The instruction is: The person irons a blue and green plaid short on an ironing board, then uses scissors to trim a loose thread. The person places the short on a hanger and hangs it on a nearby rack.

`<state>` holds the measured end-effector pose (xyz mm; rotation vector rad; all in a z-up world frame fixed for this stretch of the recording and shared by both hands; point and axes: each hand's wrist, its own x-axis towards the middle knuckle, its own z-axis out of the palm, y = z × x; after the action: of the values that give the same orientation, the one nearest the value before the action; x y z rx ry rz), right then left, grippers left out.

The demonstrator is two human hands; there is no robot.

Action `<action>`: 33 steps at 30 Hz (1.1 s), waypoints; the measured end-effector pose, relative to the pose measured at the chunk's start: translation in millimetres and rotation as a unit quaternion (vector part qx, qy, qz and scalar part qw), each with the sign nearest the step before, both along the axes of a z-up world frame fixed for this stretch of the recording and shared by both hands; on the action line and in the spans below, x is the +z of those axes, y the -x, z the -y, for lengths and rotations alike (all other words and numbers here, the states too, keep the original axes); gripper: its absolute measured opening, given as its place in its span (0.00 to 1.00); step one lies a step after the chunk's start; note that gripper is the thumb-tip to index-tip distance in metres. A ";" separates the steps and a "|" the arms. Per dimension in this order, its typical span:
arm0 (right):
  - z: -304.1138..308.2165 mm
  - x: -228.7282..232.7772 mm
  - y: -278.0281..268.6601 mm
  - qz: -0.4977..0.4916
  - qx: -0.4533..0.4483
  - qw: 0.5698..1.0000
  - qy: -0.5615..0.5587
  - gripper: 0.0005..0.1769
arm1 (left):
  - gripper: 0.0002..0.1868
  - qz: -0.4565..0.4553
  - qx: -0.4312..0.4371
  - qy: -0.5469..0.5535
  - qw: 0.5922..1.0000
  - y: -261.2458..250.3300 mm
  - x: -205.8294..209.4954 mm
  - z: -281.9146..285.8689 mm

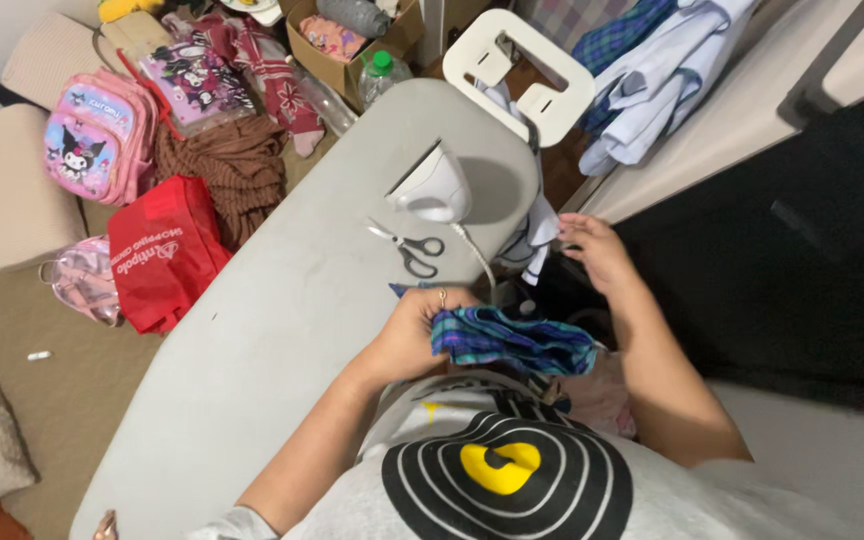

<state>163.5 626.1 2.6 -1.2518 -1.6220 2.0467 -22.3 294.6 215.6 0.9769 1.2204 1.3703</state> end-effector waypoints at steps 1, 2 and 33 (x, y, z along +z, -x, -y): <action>-10.6 -27.4 9.1 0.002 -0.008 1.000 -0.011 0.22 | 0.12 -0.031 0.000 -0.011 0.999 -0.4 -0.8 -7.2; -21.2 -51.8 21.9 0.003 -0.013 1.000 -0.022 0.24 | 0.12 -0.037 0.004 -0.016 0.999 -0.8 -1.9 -12.9; -117.7 -139.0 138.3 0.080 0.034 0.992 0.086 0.20 | 0.17 0.016 0.101 0.075 0.992 -2.7 -89.1 -94.4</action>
<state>25.3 743.8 -136.4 -1.4729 -1.6031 2.2203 -19.6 389.0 126.5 0.7393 1.4068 1.4202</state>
